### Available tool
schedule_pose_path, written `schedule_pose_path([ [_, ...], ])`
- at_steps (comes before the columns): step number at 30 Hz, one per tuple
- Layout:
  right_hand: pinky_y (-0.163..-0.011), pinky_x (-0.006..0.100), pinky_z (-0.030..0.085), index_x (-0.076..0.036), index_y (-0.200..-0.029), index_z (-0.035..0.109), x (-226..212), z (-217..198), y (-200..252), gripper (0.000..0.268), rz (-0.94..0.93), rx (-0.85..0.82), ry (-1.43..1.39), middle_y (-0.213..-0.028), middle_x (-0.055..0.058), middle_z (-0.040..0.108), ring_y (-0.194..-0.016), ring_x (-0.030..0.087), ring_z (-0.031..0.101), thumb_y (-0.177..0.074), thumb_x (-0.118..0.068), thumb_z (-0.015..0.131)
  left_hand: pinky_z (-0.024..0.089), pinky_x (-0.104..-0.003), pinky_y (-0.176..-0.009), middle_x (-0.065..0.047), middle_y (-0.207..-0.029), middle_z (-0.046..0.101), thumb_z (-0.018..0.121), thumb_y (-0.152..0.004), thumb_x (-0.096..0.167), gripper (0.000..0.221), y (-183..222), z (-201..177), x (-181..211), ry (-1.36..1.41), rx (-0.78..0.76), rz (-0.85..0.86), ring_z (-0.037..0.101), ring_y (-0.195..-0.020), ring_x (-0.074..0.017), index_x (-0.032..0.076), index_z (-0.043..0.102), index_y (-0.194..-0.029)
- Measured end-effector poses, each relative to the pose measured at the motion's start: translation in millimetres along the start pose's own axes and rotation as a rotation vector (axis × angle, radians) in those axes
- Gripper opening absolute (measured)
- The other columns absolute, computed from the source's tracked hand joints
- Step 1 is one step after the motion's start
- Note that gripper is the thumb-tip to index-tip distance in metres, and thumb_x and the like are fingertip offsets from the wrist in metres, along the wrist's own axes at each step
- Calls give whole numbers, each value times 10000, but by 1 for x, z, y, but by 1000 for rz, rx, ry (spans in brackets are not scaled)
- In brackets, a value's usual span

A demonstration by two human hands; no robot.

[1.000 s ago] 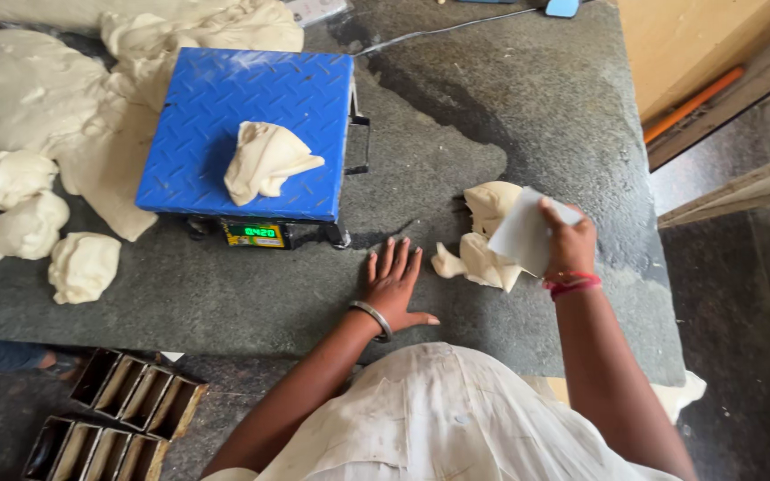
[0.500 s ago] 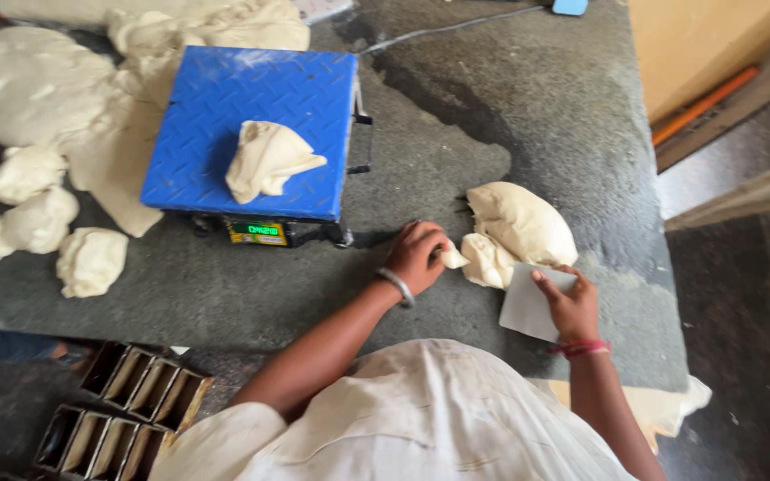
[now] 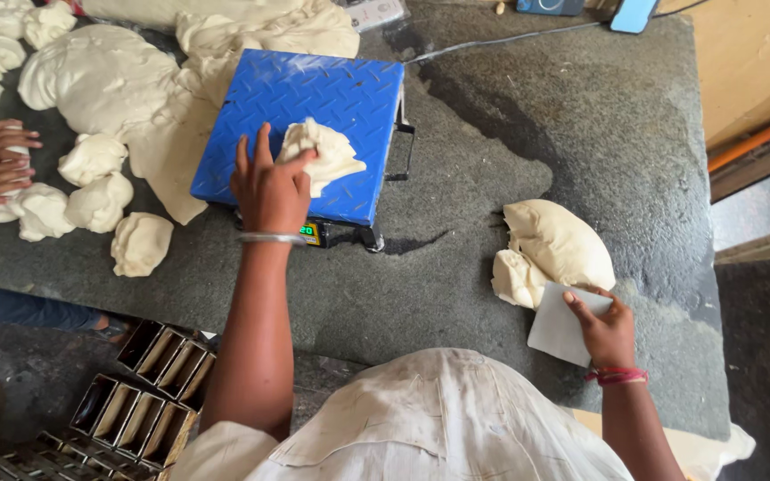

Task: The person portions dough using a scraper, weighs individual pieces on a digital scale, and rolls them into oblong shapes on a work surface.

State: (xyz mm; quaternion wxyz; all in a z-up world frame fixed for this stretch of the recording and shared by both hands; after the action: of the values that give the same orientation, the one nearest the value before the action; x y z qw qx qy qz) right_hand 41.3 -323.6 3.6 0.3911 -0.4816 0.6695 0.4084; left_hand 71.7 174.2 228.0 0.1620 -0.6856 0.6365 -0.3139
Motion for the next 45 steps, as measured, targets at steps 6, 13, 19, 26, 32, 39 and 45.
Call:
schedule_pose_path([
  [6,-676,311,538,15,-1004,692,3,10,-6,327,-67,63,-81,-876,74,715,-747,143,656,-869,-240,847,360,-572,-1164,-191,-1436,501,714,-851,106,53,53,25,43,264,142,27,406,-1382,-424,117,750,-814],
  [13,-567,336,447,0,-831,666,-146,-33,37,329,-616,243,421,-643,105,613,-581,144,567,-836,-168,948,105,-681,-1109,-367,-1622,155,755,-727,593,1083,168,149,108,316,-692,251,55,-1521,-565,78,333,-1582],
  [19,-563,296,493,-11,-810,633,-293,-73,97,334,-994,222,499,-725,101,667,-628,170,673,-947,-180,887,47,-590,-1214,-227,-1681,145,509,-885,759,1031,200,166,104,175,-704,276,91,-1559,-366,102,210,-1622],
  [26,-566,380,524,-106,-882,740,-156,108,-24,125,-605,-498,720,-776,97,704,-635,271,652,-898,-224,703,97,-576,-1236,-189,-1654,263,604,-828,766,1109,196,160,103,296,-630,225,207,-1550,-340,45,241,-1588],
  [32,-584,293,511,-66,-940,690,-126,4,-65,175,-92,-35,-372,-819,25,687,-660,141,628,-978,-230,739,168,-573,-1231,-175,-1609,368,715,-780,716,1116,197,155,94,452,-588,177,308,-1510,-342,78,293,-1592],
  [39,-605,306,495,1,-884,681,-212,-28,50,285,-555,51,315,-795,86,690,-703,111,628,-950,-222,845,208,-576,-1203,-178,-1546,410,750,-765,720,1026,195,156,96,398,-555,208,350,-1465,-356,125,394,-1521],
  [45,-566,398,529,-27,-837,719,-224,23,38,272,-635,-109,740,-698,169,703,-596,246,685,-865,-283,806,190,-594,-1172,-181,-1529,401,753,-707,746,1077,192,150,102,333,-595,196,329,-1436,-376,129,396,-1514],
])
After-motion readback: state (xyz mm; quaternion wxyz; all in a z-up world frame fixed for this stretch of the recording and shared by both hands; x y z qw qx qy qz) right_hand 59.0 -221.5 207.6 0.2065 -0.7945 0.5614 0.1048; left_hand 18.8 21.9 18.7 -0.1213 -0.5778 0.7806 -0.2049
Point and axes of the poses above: each hand's wrist, its own y-axis away from the middle knuckle, its own z-axis out of the palm, x = y × z, the point moved 3 cm from there along -y, towards the middle knuckle
